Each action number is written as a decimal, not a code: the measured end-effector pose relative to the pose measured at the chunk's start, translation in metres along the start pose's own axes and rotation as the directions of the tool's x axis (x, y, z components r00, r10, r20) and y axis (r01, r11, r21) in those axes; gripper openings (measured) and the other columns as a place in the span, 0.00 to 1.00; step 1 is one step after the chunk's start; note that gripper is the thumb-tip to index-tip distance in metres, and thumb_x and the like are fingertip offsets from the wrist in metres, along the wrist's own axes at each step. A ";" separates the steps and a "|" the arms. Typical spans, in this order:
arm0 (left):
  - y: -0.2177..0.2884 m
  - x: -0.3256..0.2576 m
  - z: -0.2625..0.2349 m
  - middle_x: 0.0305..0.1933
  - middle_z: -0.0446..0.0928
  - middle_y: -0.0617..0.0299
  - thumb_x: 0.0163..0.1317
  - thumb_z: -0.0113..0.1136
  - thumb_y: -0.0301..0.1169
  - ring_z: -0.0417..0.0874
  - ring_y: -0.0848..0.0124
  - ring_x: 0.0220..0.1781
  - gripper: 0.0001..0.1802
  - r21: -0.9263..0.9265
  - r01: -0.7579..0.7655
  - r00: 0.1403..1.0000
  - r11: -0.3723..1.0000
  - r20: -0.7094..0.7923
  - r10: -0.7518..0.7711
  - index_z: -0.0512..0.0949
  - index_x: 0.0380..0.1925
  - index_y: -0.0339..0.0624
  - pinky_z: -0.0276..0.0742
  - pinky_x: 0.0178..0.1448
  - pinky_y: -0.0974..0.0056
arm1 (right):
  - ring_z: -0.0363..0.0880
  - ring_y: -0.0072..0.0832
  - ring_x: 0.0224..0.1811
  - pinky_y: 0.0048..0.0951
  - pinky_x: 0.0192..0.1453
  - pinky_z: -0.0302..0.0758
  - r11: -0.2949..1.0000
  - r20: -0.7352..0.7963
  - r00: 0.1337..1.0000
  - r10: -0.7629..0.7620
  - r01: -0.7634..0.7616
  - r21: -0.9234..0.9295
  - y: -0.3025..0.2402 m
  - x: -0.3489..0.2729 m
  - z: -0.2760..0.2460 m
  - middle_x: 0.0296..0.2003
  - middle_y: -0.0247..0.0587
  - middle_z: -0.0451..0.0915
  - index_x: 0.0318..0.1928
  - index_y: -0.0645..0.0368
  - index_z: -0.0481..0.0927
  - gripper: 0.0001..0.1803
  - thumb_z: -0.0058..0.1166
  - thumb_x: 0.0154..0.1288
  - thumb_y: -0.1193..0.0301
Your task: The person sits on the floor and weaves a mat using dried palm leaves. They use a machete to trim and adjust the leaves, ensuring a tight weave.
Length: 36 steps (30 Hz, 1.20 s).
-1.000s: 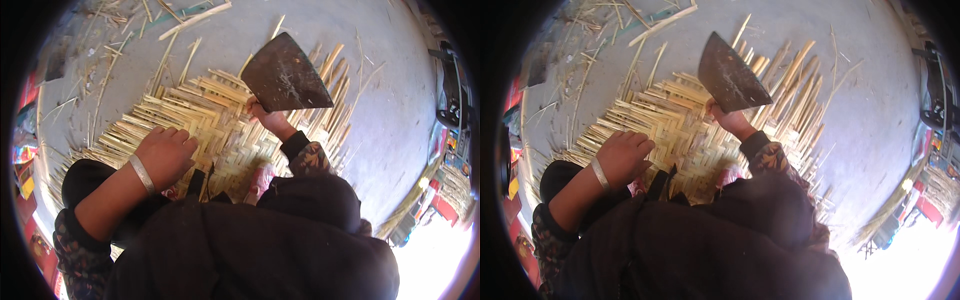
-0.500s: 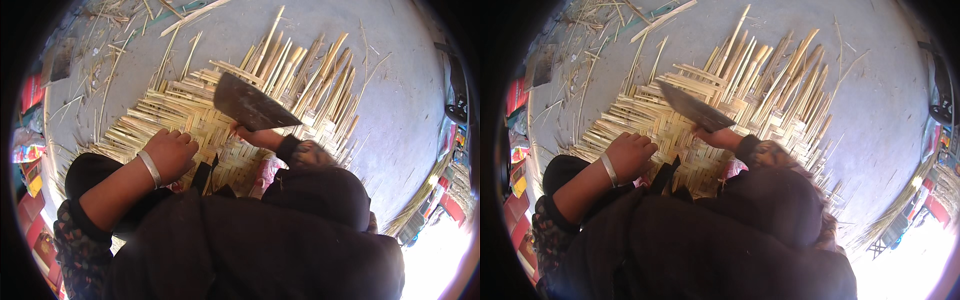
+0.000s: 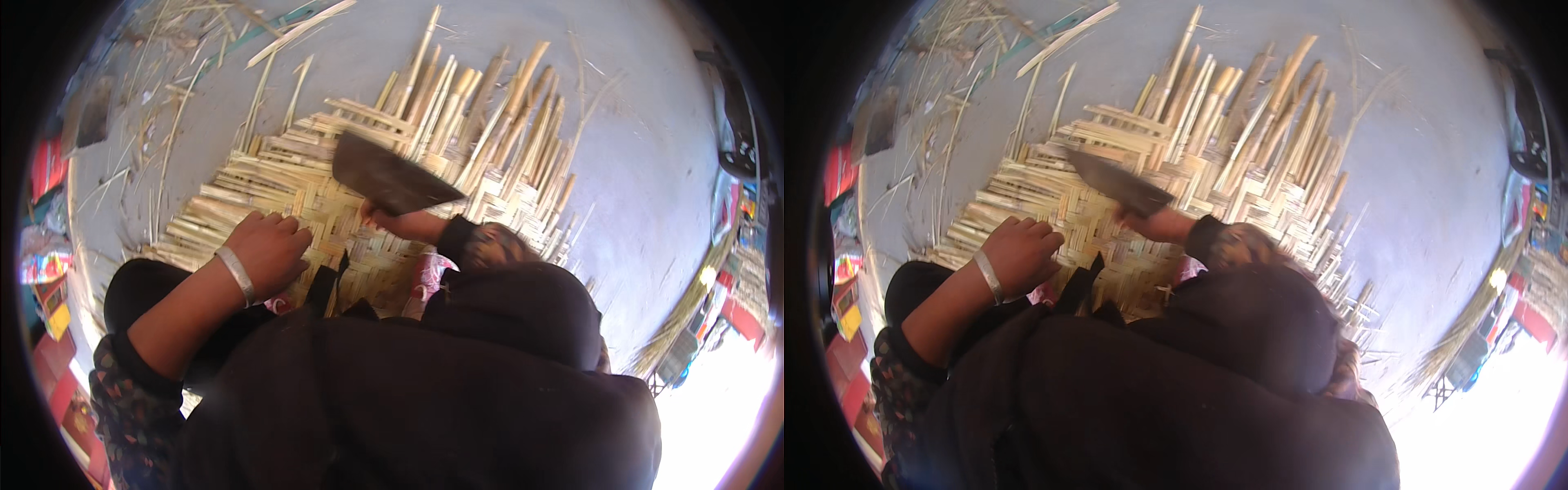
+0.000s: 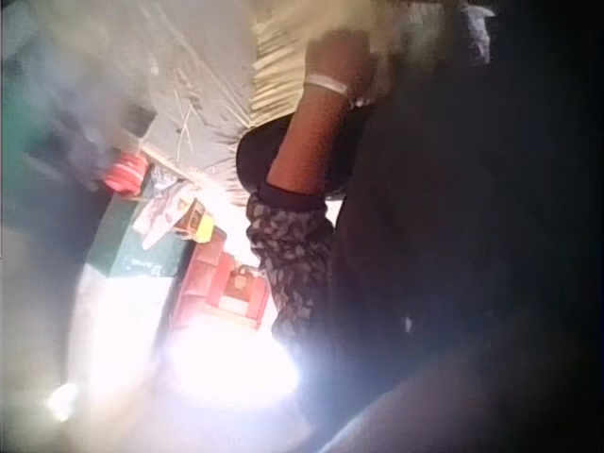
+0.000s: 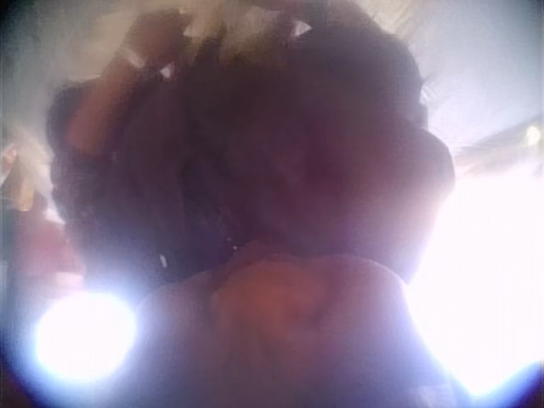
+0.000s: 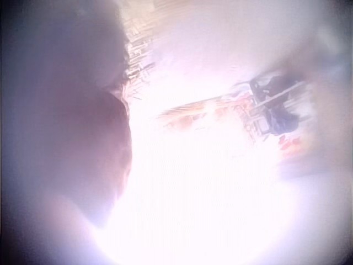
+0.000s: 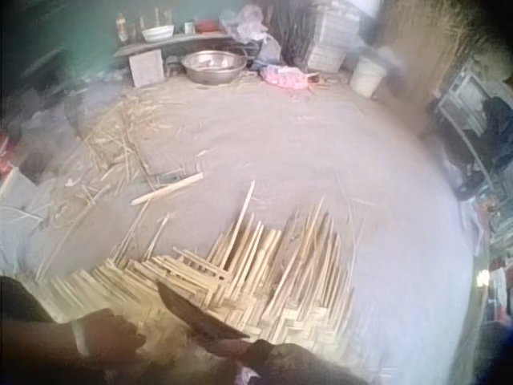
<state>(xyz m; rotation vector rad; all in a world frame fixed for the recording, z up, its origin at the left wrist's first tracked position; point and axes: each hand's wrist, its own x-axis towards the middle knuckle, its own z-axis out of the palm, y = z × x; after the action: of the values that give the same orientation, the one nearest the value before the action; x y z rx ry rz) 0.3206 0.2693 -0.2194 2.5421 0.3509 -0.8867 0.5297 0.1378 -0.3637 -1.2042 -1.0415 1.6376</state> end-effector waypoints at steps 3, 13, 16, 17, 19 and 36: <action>-0.001 0.005 -0.004 0.41 0.78 0.56 0.55 0.62 0.39 0.78 0.56 0.46 0.17 0.007 0.004 1.000 1.000 0.013 -0.004 0.77 0.42 0.43 0.72 0.50 0.53 | 0.79 0.33 0.34 0.36 0.43 0.77 0.979 -0.026 0.997 0.066 -0.070 -0.192 0.038 0.008 0.008 0.31 0.39 0.80 0.39 0.56 0.78 0.07 0.56 0.59 0.72; -0.017 0.018 0.001 0.40 0.79 0.50 0.59 0.59 0.37 0.79 0.50 0.44 0.16 -0.022 0.023 1.000 1.000 -0.011 -0.023 0.77 0.44 0.42 0.75 0.49 0.51 | 0.74 0.45 0.50 0.39 0.56 0.70 0.915 0.014 0.975 -0.220 0.212 -0.343 0.027 -0.044 -0.020 0.45 0.49 0.77 0.49 0.59 0.76 0.20 0.57 0.54 0.72; -0.027 0.030 0.006 0.39 0.78 0.52 0.59 0.59 0.40 0.80 0.51 0.45 0.16 -0.026 0.035 0.999 0.999 0.037 -0.034 0.76 0.39 0.41 0.74 0.50 0.51 | 0.72 0.45 0.52 0.40 0.57 0.70 0.852 -0.020 0.979 -0.203 0.167 -0.497 0.010 -0.055 -0.035 0.44 0.47 0.76 0.51 0.59 0.75 0.21 0.60 0.55 0.68; -0.030 0.034 0.008 0.39 0.78 0.51 0.59 0.59 0.40 0.80 0.51 0.45 0.15 -0.029 0.029 0.998 0.999 0.050 -0.028 0.76 0.39 0.41 0.74 0.50 0.51 | 0.72 0.45 0.51 0.39 0.57 0.71 0.822 -0.032 0.978 -0.205 0.154 -0.548 0.004 -0.058 -0.040 0.44 0.47 0.76 0.50 0.60 0.74 0.21 0.60 0.57 0.66; -0.036 0.042 0.009 0.39 0.78 0.50 0.59 0.59 0.40 0.80 0.51 0.45 0.15 -0.062 0.007 1.000 0.998 0.021 -0.005 0.76 0.39 0.40 0.74 0.50 0.51 | 0.73 0.47 0.53 0.42 0.57 0.72 0.772 -0.051 0.990 -0.130 0.069 -0.631 -0.006 -0.064 -0.047 0.47 0.47 0.76 0.57 0.57 0.71 0.27 0.58 0.56 0.67; -0.070 0.139 -0.038 0.37 0.81 0.56 0.65 0.57 0.35 0.82 0.67 0.41 0.13 -0.470 0.029 0.958 0.882 -0.238 -0.159 0.76 0.42 0.37 0.77 0.47 0.63 | 0.81 0.44 0.25 0.47 0.27 0.73 0.234 -0.164 0.975 0.149 -0.196 -0.952 -0.022 -0.114 -0.085 0.26 0.44 0.81 0.60 0.51 0.70 0.23 0.48 0.66 0.60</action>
<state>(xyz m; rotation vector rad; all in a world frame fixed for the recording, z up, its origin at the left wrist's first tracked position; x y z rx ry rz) 0.4218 0.3614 -0.3030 2.2023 0.6887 -0.4133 0.6373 0.0497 -0.3280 -2.2019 -2.1194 0.9472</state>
